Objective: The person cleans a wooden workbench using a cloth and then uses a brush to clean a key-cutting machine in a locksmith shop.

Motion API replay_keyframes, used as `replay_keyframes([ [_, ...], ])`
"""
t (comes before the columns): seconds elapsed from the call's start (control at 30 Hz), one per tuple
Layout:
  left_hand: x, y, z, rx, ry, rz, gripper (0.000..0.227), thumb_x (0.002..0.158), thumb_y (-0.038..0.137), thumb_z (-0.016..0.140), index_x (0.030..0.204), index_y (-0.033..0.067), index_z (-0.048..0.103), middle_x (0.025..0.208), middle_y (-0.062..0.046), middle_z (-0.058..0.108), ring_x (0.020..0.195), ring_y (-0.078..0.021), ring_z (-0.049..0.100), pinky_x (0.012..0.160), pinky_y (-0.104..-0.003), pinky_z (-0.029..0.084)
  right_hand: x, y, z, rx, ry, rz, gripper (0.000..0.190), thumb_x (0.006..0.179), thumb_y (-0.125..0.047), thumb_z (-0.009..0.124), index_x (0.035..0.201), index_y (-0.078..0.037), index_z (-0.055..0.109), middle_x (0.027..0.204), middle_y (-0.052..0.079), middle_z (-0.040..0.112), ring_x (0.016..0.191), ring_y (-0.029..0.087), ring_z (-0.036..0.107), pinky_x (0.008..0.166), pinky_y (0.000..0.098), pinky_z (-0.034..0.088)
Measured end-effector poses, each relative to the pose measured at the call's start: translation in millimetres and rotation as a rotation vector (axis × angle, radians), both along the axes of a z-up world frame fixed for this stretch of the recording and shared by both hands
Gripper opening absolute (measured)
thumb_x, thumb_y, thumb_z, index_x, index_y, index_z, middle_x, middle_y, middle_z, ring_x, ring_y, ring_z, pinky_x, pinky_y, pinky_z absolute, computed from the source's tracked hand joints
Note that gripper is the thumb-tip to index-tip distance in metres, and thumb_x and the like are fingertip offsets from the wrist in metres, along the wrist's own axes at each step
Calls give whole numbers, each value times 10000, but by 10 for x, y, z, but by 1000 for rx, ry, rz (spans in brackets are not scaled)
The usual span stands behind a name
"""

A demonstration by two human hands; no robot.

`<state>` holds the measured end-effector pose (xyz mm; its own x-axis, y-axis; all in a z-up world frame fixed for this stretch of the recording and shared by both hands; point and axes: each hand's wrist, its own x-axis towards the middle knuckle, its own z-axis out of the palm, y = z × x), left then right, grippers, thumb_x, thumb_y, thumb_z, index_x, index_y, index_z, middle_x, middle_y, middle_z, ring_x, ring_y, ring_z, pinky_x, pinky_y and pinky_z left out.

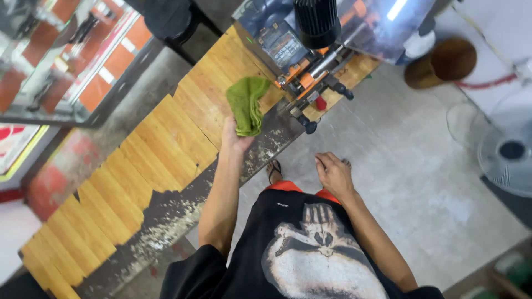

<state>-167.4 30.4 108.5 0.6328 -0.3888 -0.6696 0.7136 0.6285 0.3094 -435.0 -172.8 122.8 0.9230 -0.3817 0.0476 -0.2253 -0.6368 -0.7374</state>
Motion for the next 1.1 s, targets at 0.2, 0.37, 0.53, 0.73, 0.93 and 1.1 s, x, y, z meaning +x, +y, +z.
replay_keyframes([
  [0.2,-710,-748,699,451,-560,144,338,928,22,628,1254,92,686,1104,-113,747,1001,-216,728,866,-372,606,-285,-943,44,-49,-16,91,232,1009,-245,620,1117,-111,775,902,109,717,817,328,724,664,405,588],
  [0.37,-1223,-1293,1412,1055,-1019,342,403,1060,77,640,1447,109,532,1246,-81,628,1159,-172,629,1041,-367,529,-529,-1441,-196,-91,57,216,206,982,-243,649,1099,-137,781,860,77,711,763,299,726,642,409,585],
  [0.53,-1437,-1476,892,1420,-1303,76,314,915,-107,630,1184,49,679,1058,-97,602,1056,-329,640,971,-413,500,-680,-1656,-463,-179,124,375,200,970,-272,644,1088,-169,768,856,56,702,801,287,730,667,397,596],
  [0.73,-1418,-1431,650,1371,-1278,-54,260,966,-75,610,1217,-4,615,1047,-132,543,1052,-369,613,964,-438,461,-698,-1747,-622,-150,207,311,217,953,-261,636,1091,-147,758,900,109,710,859,372,721,719,469,587],
  [0.93,-1162,-1431,1053,1450,-1375,-47,240,921,-121,640,1152,-74,596,1025,-259,566,1031,-490,595,955,-535,445,-368,-1573,-137,-135,116,402,217,923,-205,644,1091,-110,742,933,142,722,901,377,727,742,475,594],
  [1.1,-1202,-1502,1416,1430,-1399,-157,292,968,-24,650,1257,-8,615,1094,-134,574,1025,-337,641,907,-440,507,-60,-1293,639,-120,-132,199,195,959,-170,638,1124,-145,738,861,44,666,787,274,708,668,352,594],
])
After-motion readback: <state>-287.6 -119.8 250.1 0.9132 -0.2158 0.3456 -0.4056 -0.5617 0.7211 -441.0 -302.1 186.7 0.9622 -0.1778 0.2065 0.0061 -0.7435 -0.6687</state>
